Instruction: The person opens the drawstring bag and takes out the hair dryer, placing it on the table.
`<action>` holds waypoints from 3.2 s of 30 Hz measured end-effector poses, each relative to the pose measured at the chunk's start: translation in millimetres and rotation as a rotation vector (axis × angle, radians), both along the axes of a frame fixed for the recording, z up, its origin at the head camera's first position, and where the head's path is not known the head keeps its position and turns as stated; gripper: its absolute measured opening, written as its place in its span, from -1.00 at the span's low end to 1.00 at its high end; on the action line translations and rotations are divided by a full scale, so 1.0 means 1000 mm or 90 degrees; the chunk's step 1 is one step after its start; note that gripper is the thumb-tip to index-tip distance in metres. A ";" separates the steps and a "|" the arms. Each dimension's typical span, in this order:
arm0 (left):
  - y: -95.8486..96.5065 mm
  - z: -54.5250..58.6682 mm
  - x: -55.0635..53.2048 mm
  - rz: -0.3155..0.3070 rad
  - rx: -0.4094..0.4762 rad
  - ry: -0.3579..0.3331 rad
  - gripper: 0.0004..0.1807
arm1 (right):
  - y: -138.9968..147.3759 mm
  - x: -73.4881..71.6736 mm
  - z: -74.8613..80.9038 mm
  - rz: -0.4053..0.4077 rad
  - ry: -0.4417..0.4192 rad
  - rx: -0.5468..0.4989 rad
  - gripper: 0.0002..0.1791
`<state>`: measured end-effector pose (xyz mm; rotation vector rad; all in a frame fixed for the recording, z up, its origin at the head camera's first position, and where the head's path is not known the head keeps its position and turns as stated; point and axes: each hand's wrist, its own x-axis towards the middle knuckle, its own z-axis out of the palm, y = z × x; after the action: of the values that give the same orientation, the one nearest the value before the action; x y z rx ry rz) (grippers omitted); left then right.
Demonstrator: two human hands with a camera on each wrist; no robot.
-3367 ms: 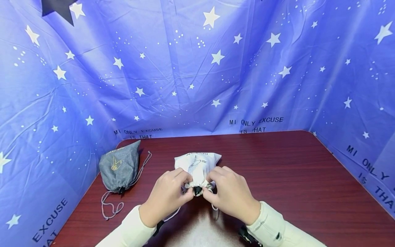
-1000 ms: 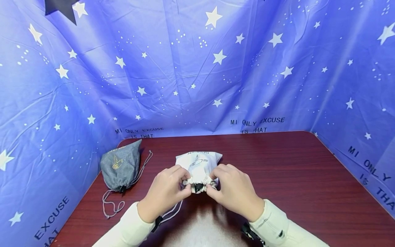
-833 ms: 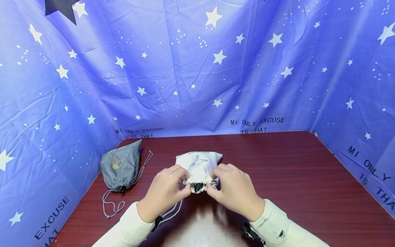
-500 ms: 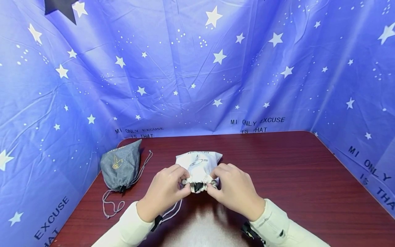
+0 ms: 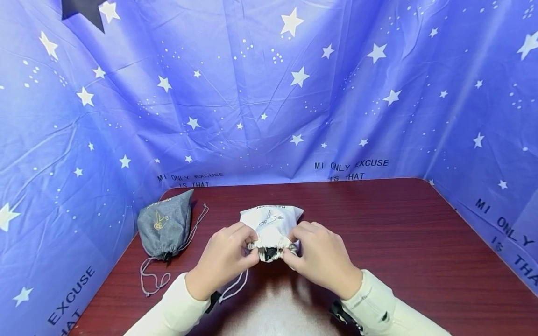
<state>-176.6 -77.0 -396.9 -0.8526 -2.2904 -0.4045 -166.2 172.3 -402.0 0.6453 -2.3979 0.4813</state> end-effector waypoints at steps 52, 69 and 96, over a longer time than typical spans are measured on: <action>-0.005 0.004 -0.003 0.010 0.009 -0.004 -0.78 | 0.005 -0.003 0.005 -0.012 -0.003 -0.012 -0.83; -0.007 0.005 -0.005 0.015 0.014 -0.012 -0.77 | 0.009 -0.007 0.003 -0.017 0.003 -0.013 -0.84; -0.012 0.007 -0.007 0.029 0.019 -0.013 -0.76 | 0.010 -0.009 0.007 -0.031 -0.025 -0.019 -0.86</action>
<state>-183.6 -89.3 -389.7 -0.7838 -2.3114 -0.4281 -174.8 182.8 -395.2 0.5683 -2.4331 0.5131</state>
